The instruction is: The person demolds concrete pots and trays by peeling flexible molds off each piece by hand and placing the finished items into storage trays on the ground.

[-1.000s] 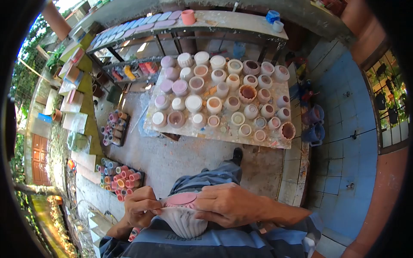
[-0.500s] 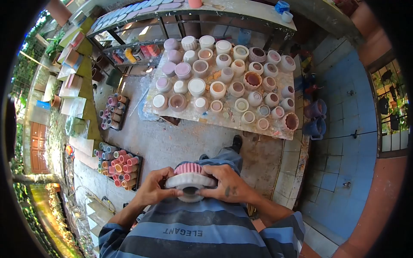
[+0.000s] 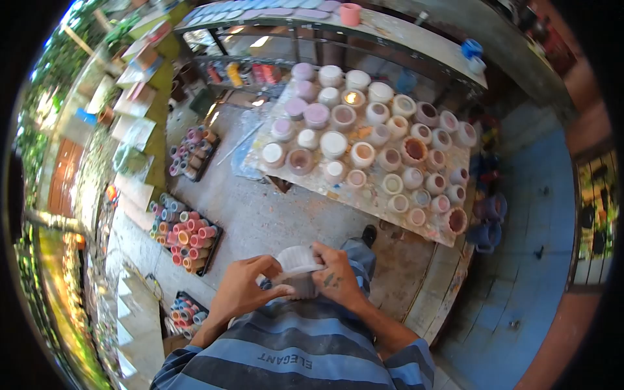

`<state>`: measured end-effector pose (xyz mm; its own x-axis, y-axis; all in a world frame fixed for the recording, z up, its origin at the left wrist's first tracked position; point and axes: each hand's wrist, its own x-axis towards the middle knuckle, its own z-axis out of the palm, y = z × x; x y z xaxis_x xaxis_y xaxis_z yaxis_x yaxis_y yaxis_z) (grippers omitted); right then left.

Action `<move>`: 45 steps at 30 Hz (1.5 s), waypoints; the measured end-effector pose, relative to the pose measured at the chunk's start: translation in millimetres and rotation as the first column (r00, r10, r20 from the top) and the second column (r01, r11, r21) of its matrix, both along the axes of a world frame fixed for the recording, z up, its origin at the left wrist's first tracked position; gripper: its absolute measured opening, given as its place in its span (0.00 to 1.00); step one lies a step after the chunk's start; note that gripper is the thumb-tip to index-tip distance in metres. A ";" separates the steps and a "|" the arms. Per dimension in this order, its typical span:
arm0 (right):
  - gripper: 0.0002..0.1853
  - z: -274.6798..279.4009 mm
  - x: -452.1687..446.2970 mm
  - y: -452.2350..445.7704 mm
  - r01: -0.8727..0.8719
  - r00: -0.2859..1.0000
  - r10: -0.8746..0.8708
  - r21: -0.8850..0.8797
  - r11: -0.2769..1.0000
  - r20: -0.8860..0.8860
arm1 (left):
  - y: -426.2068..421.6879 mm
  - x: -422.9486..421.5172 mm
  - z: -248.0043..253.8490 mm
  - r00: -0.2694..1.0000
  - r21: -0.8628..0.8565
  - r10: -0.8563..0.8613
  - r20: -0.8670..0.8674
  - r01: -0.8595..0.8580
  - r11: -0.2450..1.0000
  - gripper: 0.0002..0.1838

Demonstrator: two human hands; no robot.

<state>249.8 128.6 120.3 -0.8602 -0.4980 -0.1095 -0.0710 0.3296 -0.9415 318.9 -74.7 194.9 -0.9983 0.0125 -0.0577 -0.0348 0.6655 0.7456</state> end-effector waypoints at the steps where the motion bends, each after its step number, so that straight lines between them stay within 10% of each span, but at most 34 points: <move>1: 0.11 -9.0 0.9 0.1 -0.039 0.999 0.039 -0.005 0.999 0.000 | -8.8 7.9 5.7 0.998 0.166 0.055 -0.039 -0.047 0.985 0.12; 3: 0.08 -36.6 -4.0 -2.3 0.110 0.985 -0.094 -0.107 0.988 0.142 | -33.4 19.4 -7.1 0.918 0.073 0.393 -0.062 -0.388 0.919 0.13; 4: 0.12 -46.2 -3.1 -5.1 0.156 0.958 -0.080 -0.269 0.950 0.275 | -40.1 19.8 -43.0 0.919 0.394 0.385 0.087 -0.387 0.834 0.13; 7: 0.13 -36.0 0.7 -36.6 0.165 0.951 -0.034 -0.412 0.896 0.308 | -22.4 36.5 -159.6 0.873 0.866 -0.054 0.485 -0.471 0.170 0.28; 9: 0.13 -56.4 -0.3 -57.8 0.134 0.952 -0.027 -0.335 0.933 0.305 | -14.1 34.2 -130.3 0.692 0.635 -0.126 0.711 -0.708 -0.309 0.34; 12: 0.10 -73.5 -7.5 -86.0 0.032 0.992 0.014 -0.361 0.932 0.125 | -34.0 35.1 -157.3 0.856 0.672 -0.045 0.515 -0.436 -0.599 0.31; 17: 0.07 -42.9 -57.6 -133.4 0.029 0.708 0.363 -0.539 0.842 0.605 | -77.0 28.8 -164.5 0.768 0.612 0.182 0.614 -0.318 -0.724 0.23; 21: 0.14 -39.2 -123.6 -166.4 -0.361 0.510 0.417 -0.252 0.898 0.753 | -139.0 30.8 -156.0 0.765 0.795 0.313 0.562 -0.396 -0.459 0.19; 24: 0.18 -24.4 -148.5 -227.9 -0.532 0.582 0.499 -0.163 0.831 0.643 | -179.2 24.5 -148.8 0.624 0.651 0.276 0.731 -0.517 -0.555 0.20; 26: 0.26 -6.5 -143.6 -279.2 -0.311 0.893 0.417 -0.437 0.844 0.170 | -203.4 15.3 -137.3 0.600 0.586 0.244 0.762 -0.479 -0.653 0.21; 27: 0.26 -4.4 -148.1 -306.5 -0.331 0.882 0.440 -0.441 0.834 0.170 | -218.0 9.6 -133.6 0.594 0.517 0.186 0.783 -0.455 -0.725 0.22; 29: 0.32 1.1 -158.6 -357.2 -0.822 0.498 0.730 0.013 0.569 -0.468 | -237.5 -0.8 -135.7 0.623 0.540 0.191 0.759 -0.439 -0.718 0.28; 35: 0.21 -50.3 -178.7 -514.8 -0.604 0.789 0.615 -0.209 0.770 -0.015 | -304.7 -34.3 -106.8 0.862 0.548 0.302 0.408 0.033 -0.836 0.36; 39: 0.15 -72.7 -166.4 -582.8 -0.469 0.759 0.571 -0.344 0.813 0.314 | -354.3 -40.0 -120.5 0.712 0.308 0.401 0.577 0.265 -0.914 0.35; 45: 0.14 -110.6 -162.1 -676.3 -0.637 0.731 0.620 -0.043 0.770 0.286 | -425.0 -48.8 -136.6 0.409 0.536 0.519 0.751 0.081 -0.840 0.30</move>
